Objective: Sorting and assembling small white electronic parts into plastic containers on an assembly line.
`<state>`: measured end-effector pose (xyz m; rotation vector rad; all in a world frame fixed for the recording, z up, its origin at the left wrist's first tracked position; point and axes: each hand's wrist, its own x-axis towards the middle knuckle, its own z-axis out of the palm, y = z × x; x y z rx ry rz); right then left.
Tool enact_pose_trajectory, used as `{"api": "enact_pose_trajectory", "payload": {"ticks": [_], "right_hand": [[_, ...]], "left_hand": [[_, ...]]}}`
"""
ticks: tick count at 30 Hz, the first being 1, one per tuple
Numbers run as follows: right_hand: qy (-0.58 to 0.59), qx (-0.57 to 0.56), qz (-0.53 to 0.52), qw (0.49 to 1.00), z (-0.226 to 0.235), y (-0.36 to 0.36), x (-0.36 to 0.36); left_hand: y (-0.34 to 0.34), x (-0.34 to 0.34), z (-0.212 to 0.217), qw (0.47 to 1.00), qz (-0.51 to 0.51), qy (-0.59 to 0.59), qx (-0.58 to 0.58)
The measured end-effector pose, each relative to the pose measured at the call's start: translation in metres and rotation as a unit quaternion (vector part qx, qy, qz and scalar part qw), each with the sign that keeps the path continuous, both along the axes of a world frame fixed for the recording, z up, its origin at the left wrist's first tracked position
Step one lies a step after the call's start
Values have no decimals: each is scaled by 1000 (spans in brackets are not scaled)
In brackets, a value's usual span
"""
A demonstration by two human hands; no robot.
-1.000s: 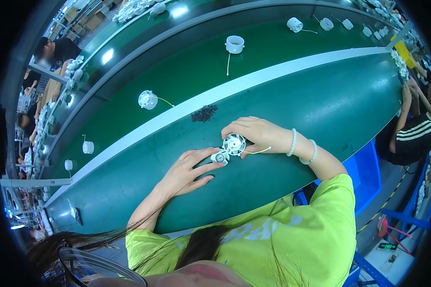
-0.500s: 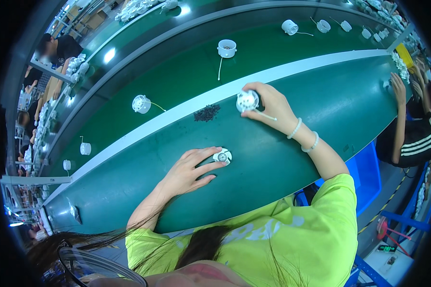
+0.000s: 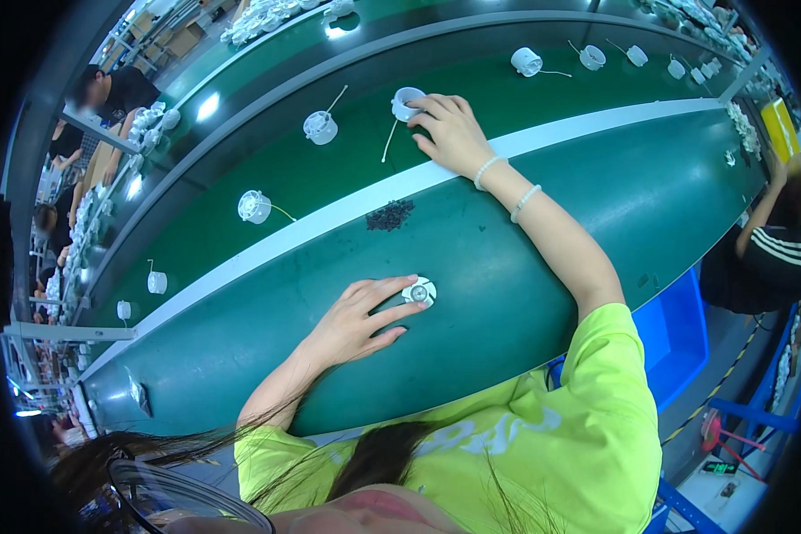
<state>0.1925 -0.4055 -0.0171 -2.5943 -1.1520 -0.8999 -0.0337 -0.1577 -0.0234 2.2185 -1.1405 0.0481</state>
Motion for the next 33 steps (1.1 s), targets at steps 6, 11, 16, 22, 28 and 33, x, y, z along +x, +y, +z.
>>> {"api": "enact_pose_trajectory", "payload": {"ticks": [6, 11, 16, 22, 28, 33], "right_hand": [[157, 153, 25, 975, 8, -13, -19], [385, 225, 76, 892, 58, -2, -62], [539, 196, 145, 806, 95, 7, -97], [658, -12, 224, 719, 81, 8, -108], [583, -68, 242, 772, 69, 10, -121], [635, -88, 205, 739, 52, 2, -111]], "left_hand": [[1, 5, -4, 1000, -2, -7, -19], [3, 0, -6, 998, 11, -18, -52], [7, -5, -10, 992, 61, -32, -104], [4, -10, -8, 983, 114, -45, -139], [0, -9, -4, 982, 100, -49, -152], [-13, -3, -2, 983, 121, -51, -125]]}}
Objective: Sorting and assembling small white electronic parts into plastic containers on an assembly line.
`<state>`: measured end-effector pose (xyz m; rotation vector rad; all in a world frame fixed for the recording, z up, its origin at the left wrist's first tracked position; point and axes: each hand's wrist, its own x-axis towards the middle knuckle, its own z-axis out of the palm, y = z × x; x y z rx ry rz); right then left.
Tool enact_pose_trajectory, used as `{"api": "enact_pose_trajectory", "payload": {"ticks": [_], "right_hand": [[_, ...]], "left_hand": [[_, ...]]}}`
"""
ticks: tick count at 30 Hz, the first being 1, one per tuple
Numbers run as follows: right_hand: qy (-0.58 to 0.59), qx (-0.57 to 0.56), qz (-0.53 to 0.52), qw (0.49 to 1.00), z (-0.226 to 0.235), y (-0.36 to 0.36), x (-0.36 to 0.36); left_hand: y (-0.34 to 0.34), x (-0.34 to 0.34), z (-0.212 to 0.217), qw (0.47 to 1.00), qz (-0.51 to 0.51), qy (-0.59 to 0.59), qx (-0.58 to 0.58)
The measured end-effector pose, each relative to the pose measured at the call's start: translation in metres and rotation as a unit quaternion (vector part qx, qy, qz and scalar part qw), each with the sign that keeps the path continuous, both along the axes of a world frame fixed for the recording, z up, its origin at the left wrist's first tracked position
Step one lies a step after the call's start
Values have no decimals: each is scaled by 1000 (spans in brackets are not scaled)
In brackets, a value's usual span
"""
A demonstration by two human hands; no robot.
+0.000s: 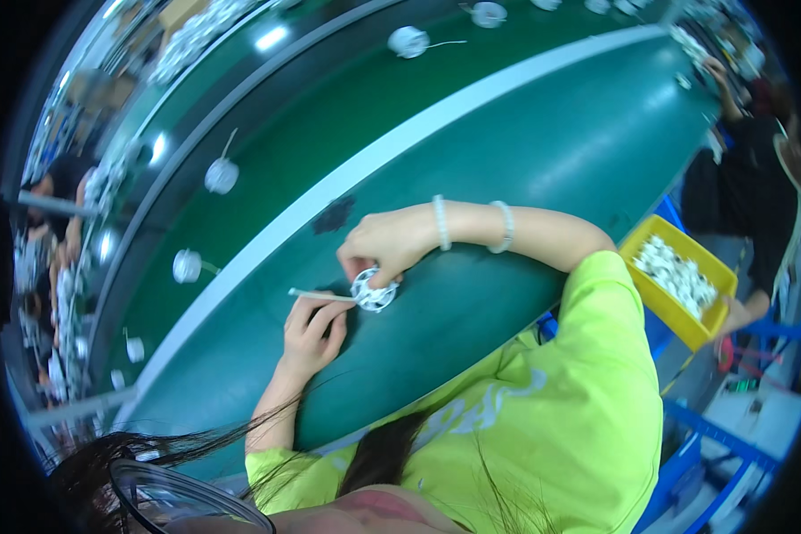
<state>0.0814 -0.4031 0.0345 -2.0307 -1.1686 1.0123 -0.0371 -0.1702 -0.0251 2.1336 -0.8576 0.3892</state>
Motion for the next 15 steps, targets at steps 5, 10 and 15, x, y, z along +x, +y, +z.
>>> {"api": "enact_pose_trajectory", "payload": {"ticks": [5, 10, 15], "right_hand": [[-68, -21, 20, 997, -12, -6, 8], [-53, -3, 24, 998, -5, -22, 14], [-28, 15, 14, 999, -12, -29, 18]], "left_hand": [[-15, 6, -1, 998, 9, 48, 30], [-35, 10, 15, 997, 18, 46, 60], [-44, 10, 23, 995, 28, 67, 73]]}}
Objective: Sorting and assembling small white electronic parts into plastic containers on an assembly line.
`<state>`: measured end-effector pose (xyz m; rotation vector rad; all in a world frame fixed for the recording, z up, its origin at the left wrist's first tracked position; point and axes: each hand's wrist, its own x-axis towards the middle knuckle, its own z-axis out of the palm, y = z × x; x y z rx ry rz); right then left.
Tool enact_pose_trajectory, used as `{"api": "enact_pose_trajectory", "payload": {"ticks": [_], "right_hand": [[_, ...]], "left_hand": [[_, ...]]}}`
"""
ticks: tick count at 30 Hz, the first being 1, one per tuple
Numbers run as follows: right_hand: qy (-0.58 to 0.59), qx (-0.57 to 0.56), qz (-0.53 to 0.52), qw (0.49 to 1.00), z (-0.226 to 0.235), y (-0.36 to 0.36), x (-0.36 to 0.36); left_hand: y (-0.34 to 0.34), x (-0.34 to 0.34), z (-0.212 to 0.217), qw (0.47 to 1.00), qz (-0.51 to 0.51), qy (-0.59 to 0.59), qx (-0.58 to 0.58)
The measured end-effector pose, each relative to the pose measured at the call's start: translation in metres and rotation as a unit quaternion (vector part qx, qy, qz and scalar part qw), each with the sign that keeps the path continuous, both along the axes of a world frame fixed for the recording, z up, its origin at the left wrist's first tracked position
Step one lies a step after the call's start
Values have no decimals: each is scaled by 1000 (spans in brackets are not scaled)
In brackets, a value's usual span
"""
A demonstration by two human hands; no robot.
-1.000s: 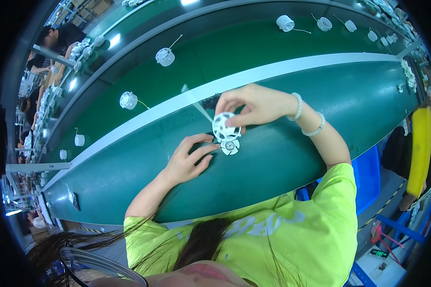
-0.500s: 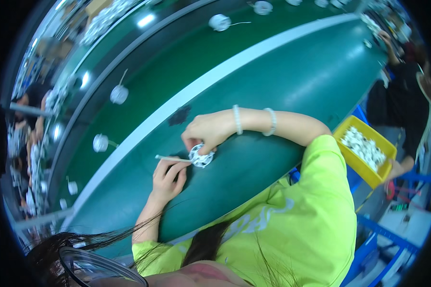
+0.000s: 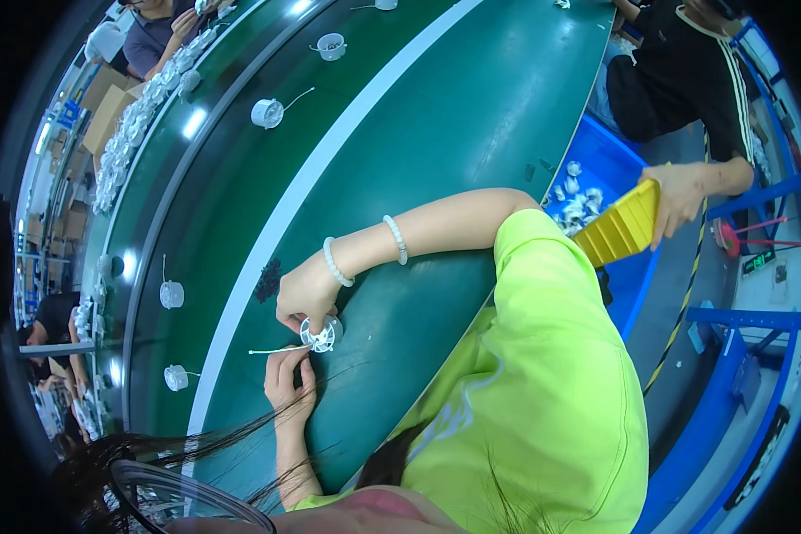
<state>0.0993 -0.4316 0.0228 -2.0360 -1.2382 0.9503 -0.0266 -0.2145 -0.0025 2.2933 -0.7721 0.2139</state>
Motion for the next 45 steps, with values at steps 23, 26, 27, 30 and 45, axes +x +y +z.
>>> {"api": "enact_pose_trajectory", "payload": {"ticks": [23, 26, 27, 30, 45], "right_hand": [[-5, 79, -328, 941, 42, -109, 108], [3, 176, -412, 894, 0, -114, 130], [-45, 179, -400, 898, -4, -116, 132], [-97, 173, -405, 893, -17, -121, 137], [-535, -129, -278, 787, -53, -87, 256]], "left_hand": [[-69, 25, 11, 1000, -1, -21, -8], [-79, 34, 10, 1000, -15, -16, -10], [-80, 35, 9, 1000, -16, -18, -7], [-83, 39, 6, 1000, -24, -20, 0], [-98, 57, -7, 999, -29, -6, 21]]}}
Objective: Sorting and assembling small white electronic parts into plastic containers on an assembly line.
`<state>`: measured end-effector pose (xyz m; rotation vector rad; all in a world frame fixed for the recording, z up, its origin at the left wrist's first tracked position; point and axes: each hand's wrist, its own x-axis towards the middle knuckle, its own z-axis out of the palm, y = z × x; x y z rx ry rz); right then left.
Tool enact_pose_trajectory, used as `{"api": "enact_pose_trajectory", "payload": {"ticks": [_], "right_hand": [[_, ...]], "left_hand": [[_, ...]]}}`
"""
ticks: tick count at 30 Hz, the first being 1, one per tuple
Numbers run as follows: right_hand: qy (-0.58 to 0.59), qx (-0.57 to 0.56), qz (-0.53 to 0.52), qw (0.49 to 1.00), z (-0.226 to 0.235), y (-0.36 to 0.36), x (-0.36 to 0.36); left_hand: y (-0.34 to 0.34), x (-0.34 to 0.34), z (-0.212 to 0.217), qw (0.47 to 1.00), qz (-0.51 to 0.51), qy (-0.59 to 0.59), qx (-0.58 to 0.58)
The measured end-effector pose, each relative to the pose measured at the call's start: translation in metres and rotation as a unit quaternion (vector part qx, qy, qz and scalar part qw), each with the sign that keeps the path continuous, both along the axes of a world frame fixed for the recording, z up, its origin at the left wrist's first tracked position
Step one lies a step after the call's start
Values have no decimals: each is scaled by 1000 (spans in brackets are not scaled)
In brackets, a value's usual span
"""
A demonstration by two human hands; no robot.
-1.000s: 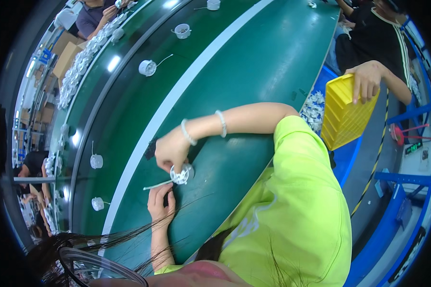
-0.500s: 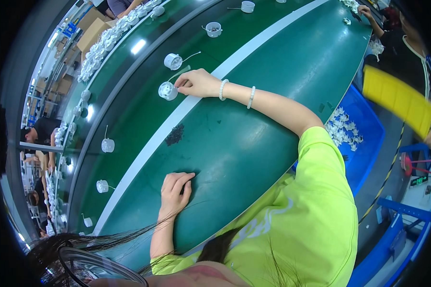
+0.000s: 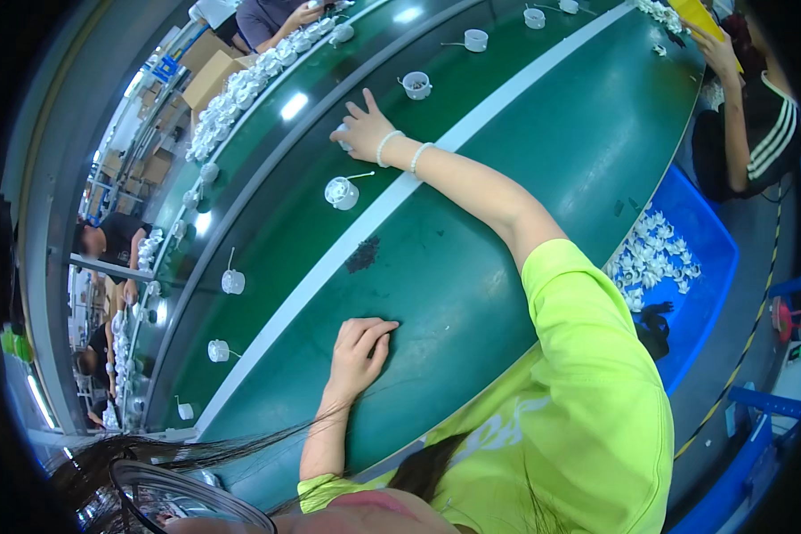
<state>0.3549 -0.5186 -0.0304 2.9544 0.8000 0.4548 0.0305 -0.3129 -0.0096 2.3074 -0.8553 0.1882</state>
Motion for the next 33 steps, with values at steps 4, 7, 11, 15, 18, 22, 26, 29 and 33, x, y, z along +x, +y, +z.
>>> {"api": "enact_pose_trajectory", "payload": {"ticks": [4, 7, 11, 15, 18, 22, 26, 29, 33], "right_hand": [[2, -38, -85, 996, 9, -31, 22], [74, 31, -198, 977, 5, -82, 45], [62, 47, -166, 983, -8, -145, 43], [39, 91, -95, 991, -1, -143, 16], [-44, 215, 81, 972, 37, -95, -25], [-2, 239, 390, 889, 85, 16, -120], [31, 202, 522, 828, 51, 116, -187], [106, 124, 548, 821, 3, 178, -217], [87, 162, 535, 824, -6, 200, -222]], "left_hand": [[-2, 5, -5, 1000, 1, -11, 6], [-6, 7, -7, 1000, 7, -23, -4], [-15, 21, -12, 997, 25, -59, -49], [-24, 26, -23, 990, 82, -64, -94], [-37, 30, -32, 986, 79, -119, -89], [-50, 23, -31, 964, -60, -254, -53], [-70, 33, -27, 937, -154, -311, -44], [-78, 26, -26, 936, -160, -313, -6], [-72, 32, -30, 938, -155, -310, -4]]}}
